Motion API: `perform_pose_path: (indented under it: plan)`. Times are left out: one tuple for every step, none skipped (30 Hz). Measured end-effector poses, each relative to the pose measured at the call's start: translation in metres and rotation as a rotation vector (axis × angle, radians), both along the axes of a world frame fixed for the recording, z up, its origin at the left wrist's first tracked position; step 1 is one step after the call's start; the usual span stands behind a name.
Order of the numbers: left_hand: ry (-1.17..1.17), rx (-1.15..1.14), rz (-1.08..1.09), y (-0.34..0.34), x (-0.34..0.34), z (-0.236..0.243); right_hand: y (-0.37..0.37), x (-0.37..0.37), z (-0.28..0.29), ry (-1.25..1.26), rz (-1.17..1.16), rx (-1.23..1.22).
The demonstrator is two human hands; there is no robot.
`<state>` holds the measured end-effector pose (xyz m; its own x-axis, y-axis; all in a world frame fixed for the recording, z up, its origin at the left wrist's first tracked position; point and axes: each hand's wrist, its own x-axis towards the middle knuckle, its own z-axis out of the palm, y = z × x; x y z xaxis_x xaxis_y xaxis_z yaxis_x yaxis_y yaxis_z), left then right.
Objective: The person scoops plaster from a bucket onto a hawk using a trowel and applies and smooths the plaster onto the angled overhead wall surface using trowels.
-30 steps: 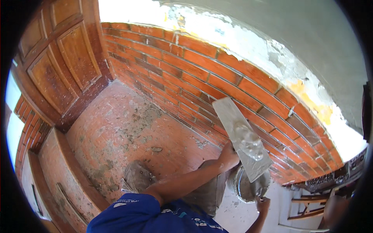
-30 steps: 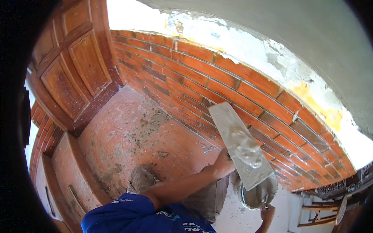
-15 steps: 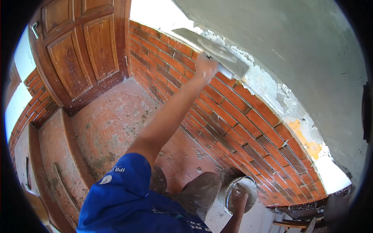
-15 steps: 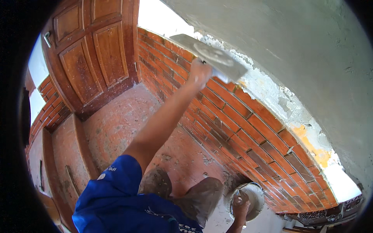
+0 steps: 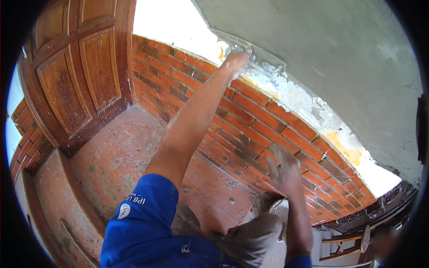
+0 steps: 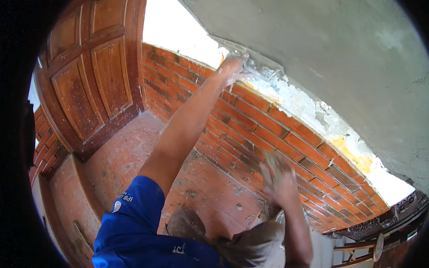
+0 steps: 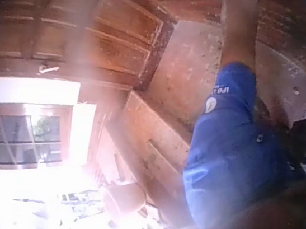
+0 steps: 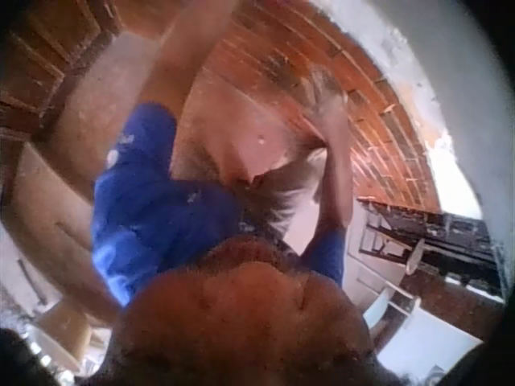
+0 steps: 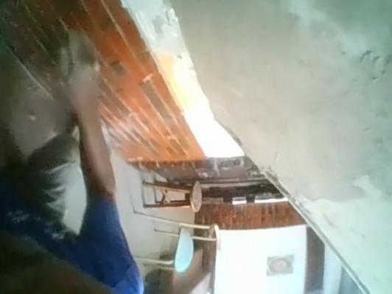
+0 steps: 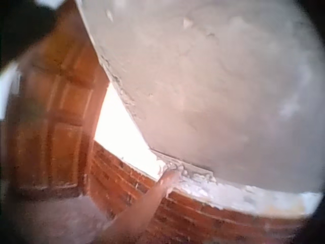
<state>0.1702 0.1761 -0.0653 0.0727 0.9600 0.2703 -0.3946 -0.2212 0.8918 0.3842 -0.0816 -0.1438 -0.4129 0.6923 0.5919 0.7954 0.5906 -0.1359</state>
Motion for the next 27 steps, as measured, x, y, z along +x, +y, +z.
perform_pose_path:
  plan:
    - [-0.029, -0.021, -0.023, -0.002, 0.006, 0.003, 0.022, -0.015, 0.023, -0.061, 0.029, 0.133]
    - [-0.054, -0.042, -0.041, -0.004, 0.011, 0.006, 0.044, -0.026, 0.045, -0.123, 0.062, 0.265]
    - [-0.063, -0.046, -0.023, -0.006, 0.008, 0.007, 0.067, -0.036, 0.062, -0.187, 0.038, 0.327]
    - [-0.060, -0.036, -0.030, -0.006, 0.010, 0.014, 0.087, -0.043, 0.076, -0.256, -0.001, 0.386]
    - [-0.085, -0.008, -0.040, -0.007, 0.007, 0.016, 0.108, -0.049, 0.085, -0.285, -0.053, 0.440]
    - [-0.115, 0.023, -0.057, -0.010, 0.008, 0.018, 0.124, -0.048, 0.095, -0.321, -0.110, 0.496]
    - [-0.144, 0.030, -0.033, -0.020, 0.011, 0.025, 0.136, -0.046, 0.104, -0.322, -0.109, 0.495]
    - [-0.146, 0.028, -0.033, -0.029, 0.013, 0.032, 0.145, -0.043, 0.112, -0.356, -0.133, 0.537]
    - [-0.165, 0.061, 0.003, -0.035, 0.010, 0.037, 0.152, -0.047, 0.118, -0.381, -0.144, 0.581]
    - [-0.184, 0.087, 0.031, -0.050, 0.008, 0.044, 0.149, -0.054, 0.126, -0.379, -0.138, 0.577]
    - [-0.147, 0.068, 0.077, -0.065, 0.005, 0.052, 0.143, -0.058, 0.137, -0.483, -0.222, 0.520]
    - [-0.145, 0.063, 0.086, -0.079, -0.003, 0.061, 0.133, -0.065, 0.149, -0.584, -0.301, 0.461]
    - [-0.143, 0.115, 0.073, -0.087, -0.009, 0.070, 0.128, -0.072, 0.160, -0.562, -0.261, 0.539]
    - [-0.141, 0.168, 0.057, -0.096, -0.013, 0.077, 0.118, -0.076, 0.172, -0.563, -0.263, 0.532]
    - [-0.141, 0.162, 0.056, -0.109, -0.016, 0.086, 0.101, -0.086, 0.187, -0.564, -0.283, 0.420]
    - [-0.131, 0.258, 0.094, -0.122, -0.022, 0.093, 0.086, -0.096, 0.200, -0.559, -0.296, 0.307]
    - [-0.125, 0.357, 0.129, -0.138, -0.027, 0.102, 0.075, -0.102, 0.212, -0.557, -0.288, 0.354]
    - [-0.126, 0.353, 0.124, -0.156, -0.029, 0.113, 0.063, -0.103, 0.223, -0.558, -0.287, 0.401]
    - [-0.131, 0.443, 0.053, -0.176, -0.035, 0.124, 0.051, -0.104, 0.229, -0.555, -0.281, 0.398]
    - [-0.142, 0.539, -0.024, -0.195, -0.038, 0.135, 0.039, -0.103, 0.236, -0.514, -0.170, 0.608]
    - [-0.142, 0.542, -0.024, -0.219, -0.038, 0.143, 0.025, -0.102, 0.245, -0.466, -0.055, 0.816]
    - [-0.133, 0.648, -0.001, -0.244, -0.037, 0.147, 0.001, -0.109, 0.253, -0.465, -0.055, 0.815]
    - [-0.114, 0.749, 0.039, -0.259, -0.042, 0.147, -0.028, -0.126, 0.257, -0.398, -0.164, 0.682]
    - [-0.112, 0.745, 0.043, -0.261, -0.042, 0.144, -0.044, -0.133, 0.259, -0.339, -0.284, 0.547]
    - [-0.113, 0.682, 0.071, -0.258, -0.042, 0.139, -0.041, -0.131, 0.252, -0.337, -0.277, 0.544]
    - [-0.113, 0.620, 0.103, -0.254, -0.044, 0.131, -0.029, -0.125, 0.239, -0.398, -0.206, 0.506]
    - [-0.002, 0.652, 0.161, -0.240, -0.045, 0.106, -0.017, -0.120, 0.224, -0.456, -0.133, 0.468]
